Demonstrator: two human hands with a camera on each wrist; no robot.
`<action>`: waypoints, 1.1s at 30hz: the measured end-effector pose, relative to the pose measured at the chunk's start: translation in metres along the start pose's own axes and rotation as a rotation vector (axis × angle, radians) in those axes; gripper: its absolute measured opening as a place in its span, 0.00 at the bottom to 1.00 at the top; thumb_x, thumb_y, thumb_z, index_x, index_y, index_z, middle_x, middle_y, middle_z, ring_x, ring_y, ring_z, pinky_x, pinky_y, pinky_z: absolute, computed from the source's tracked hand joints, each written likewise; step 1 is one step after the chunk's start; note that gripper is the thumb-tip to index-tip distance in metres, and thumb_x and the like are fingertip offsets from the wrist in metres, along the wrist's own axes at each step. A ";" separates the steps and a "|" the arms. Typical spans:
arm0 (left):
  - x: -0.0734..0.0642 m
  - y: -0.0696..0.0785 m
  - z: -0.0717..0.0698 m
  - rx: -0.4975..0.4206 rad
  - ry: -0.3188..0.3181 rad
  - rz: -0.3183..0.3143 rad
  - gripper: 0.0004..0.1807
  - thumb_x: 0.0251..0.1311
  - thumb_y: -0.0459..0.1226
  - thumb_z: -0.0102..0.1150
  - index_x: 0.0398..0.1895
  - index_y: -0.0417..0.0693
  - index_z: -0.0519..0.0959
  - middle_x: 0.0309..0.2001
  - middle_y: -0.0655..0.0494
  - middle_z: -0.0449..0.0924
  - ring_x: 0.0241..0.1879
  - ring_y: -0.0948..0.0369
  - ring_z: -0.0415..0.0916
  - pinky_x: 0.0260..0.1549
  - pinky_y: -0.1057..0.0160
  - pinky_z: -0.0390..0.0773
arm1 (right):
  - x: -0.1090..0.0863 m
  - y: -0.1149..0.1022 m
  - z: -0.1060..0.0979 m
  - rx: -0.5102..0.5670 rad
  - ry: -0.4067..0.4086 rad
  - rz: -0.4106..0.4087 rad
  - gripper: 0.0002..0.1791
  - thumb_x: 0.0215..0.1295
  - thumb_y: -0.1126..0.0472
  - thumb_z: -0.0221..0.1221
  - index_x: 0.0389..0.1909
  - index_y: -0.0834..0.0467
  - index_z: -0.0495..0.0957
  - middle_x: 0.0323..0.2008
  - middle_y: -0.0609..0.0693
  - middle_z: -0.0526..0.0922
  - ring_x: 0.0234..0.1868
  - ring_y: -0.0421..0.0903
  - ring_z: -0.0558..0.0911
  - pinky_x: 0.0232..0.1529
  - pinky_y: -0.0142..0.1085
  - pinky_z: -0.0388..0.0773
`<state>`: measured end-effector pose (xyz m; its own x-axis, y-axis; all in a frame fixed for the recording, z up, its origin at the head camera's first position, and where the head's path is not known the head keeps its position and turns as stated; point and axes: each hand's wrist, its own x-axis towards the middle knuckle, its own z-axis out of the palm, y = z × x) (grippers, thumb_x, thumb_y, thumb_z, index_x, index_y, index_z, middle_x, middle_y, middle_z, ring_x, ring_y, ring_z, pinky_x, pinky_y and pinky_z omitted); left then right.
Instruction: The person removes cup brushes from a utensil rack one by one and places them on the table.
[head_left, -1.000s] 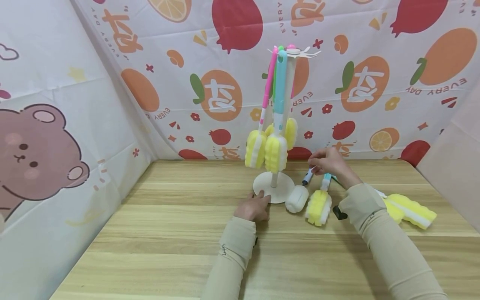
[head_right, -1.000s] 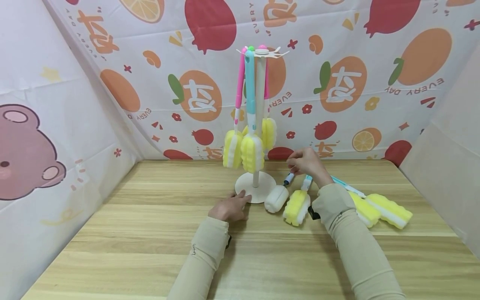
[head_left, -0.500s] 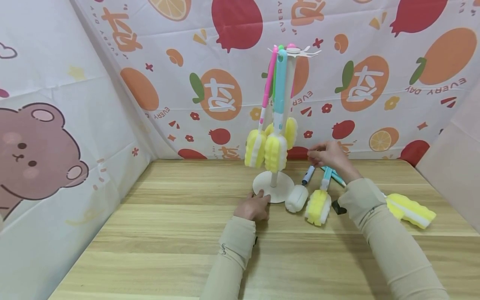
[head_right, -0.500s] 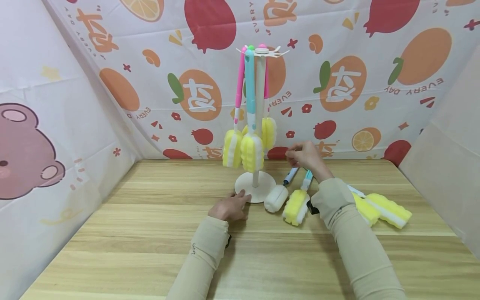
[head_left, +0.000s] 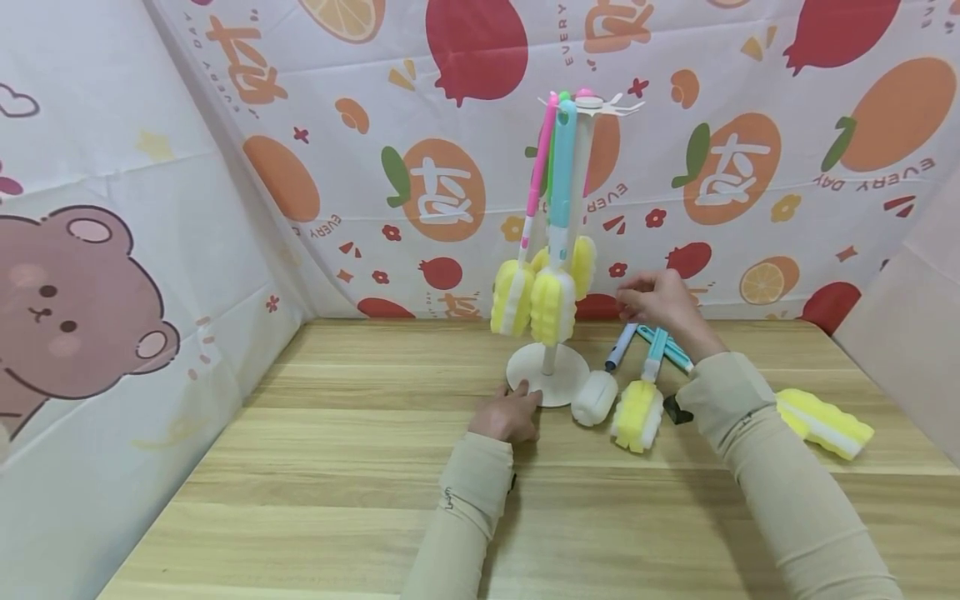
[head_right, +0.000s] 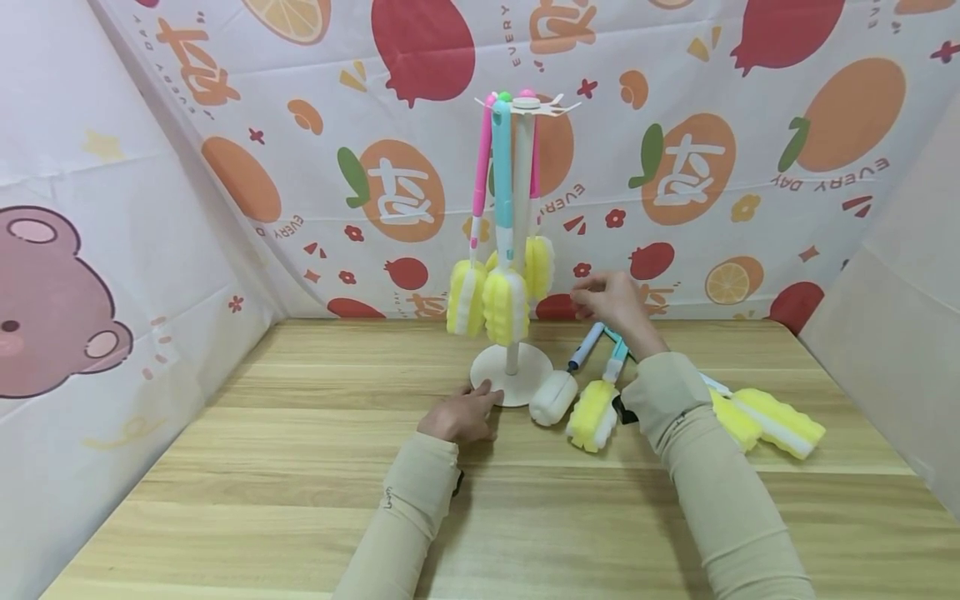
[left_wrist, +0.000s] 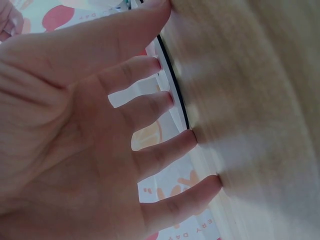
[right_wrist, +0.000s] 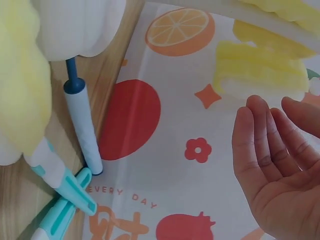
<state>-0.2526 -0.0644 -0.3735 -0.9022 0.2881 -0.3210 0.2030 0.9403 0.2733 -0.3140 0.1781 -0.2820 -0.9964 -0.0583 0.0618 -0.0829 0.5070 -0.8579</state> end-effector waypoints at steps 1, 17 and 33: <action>0.000 0.000 0.000 0.002 0.001 0.000 0.35 0.63 0.37 0.67 0.73 0.54 0.69 0.78 0.51 0.56 0.76 0.44 0.51 0.66 0.37 0.61 | -0.001 -0.001 0.000 -0.005 0.005 0.000 0.17 0.75 0.60 0.58 0.55 0.70 0.79 0.44 0.64 0.84 0.42 0.57 0.84 0.48 0.42 0.84; 0.000 0.001 0.000 0.015 -0.003 -0.004 0.35 0.64 0.37 0.66 0.74 0.55 0.68 0.79 0.52 0.56 0.76 0.44 0.50 0.66 0.37 0.61 | -0.007 -0.016 0.003 0.002 0.045 -0.071 0.15 0.74 0.62 0.59 0.54 0.68 0.80 0.46 0.65 0.84 0.38 0.52 0.84 0.43 0.37 0.85; 0.000 0.000 0.001 0.026 0.012 0.008 0.33 0.63 0.38 0.67 0.73 0.55 0.70 0.78 0.52 0.57 0.75 0.44 0.52 0.65 0.36 0.63 | -0.012 -0.029 0.003 0.054 0.067 -0.124 0.17 0.74 0.60 0.60 0.55 0.68 0.80 0.46 0.63 0.85 0.38 0.47 0.85 0.47 0.38 0.84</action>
<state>-0.2523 -0.0645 -0.3745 -0.9052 0.2930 -0.3077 0.2196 0.9426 0.2517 -0.2992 0.1615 -0.2592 -0.9777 -0.0595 0.2015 -0.2063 0.4525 -0.8676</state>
